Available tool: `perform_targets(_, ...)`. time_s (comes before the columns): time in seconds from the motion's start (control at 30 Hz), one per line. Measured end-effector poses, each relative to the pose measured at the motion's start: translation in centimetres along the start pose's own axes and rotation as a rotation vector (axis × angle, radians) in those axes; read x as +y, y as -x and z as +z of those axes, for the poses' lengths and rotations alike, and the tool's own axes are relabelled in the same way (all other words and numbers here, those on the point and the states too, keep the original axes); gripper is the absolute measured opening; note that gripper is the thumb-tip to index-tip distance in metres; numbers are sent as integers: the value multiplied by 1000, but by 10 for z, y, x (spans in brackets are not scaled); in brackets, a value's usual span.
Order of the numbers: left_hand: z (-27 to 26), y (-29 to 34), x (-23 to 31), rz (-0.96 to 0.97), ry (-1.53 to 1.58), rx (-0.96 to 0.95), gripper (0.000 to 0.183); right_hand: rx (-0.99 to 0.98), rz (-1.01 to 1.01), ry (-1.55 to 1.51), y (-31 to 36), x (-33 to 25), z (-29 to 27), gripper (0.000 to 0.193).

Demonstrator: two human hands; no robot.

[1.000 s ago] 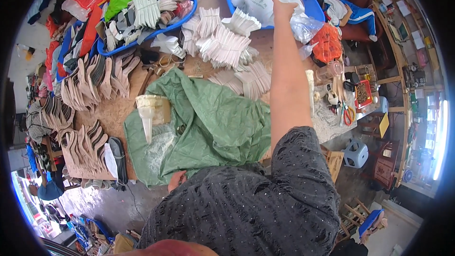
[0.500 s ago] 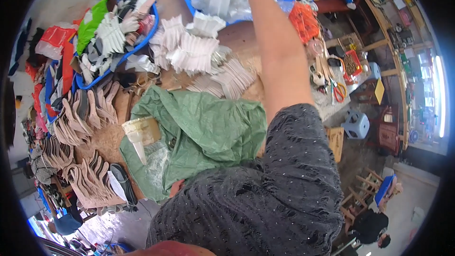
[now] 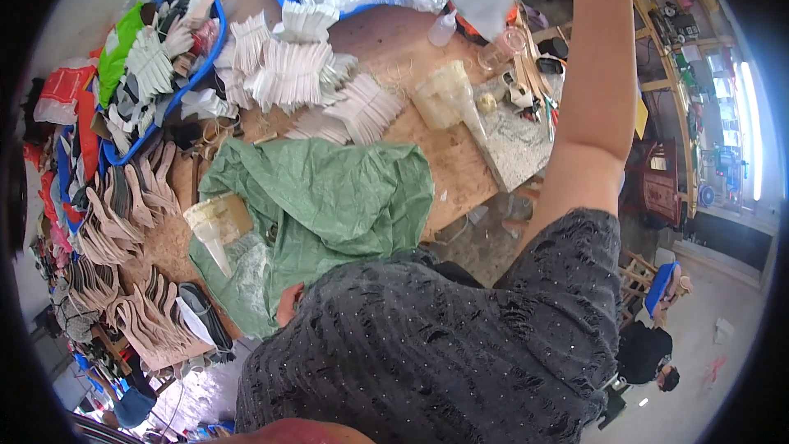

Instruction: The person sorts and organizes various shoe uppers, shoe lasts, elastic bands, and shoe soles by hand at a manufacturing workstation, placing them into storage bins.

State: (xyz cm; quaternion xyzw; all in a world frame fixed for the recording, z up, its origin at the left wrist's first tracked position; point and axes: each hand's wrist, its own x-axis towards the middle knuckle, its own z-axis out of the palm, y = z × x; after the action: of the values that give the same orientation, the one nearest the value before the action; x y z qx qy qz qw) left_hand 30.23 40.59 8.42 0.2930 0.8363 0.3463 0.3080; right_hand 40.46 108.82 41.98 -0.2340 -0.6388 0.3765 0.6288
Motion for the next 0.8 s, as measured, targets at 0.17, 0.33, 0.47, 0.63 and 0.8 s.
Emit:
perform_targets(0.17,3,15,-19,64,15,-58,25,78,-32,-96,29,-5,-77,22)
perform_targets(0.33,1,26,-3,83,-49,-92,25,293,93,-73,89,-45,-122,26)
perform_targets(0.47,7,23,12,107,-82,-136,26,483,220,-22,105,-36,-201,26)
perform_targets(0.63,23,35,19,148,-130,-131,29,358,280,-231,144,-44,-243,26)
perform_targets(0.8,37,34,38,156,-128,-203,33,158,168,-4,173,-47,-274,28)
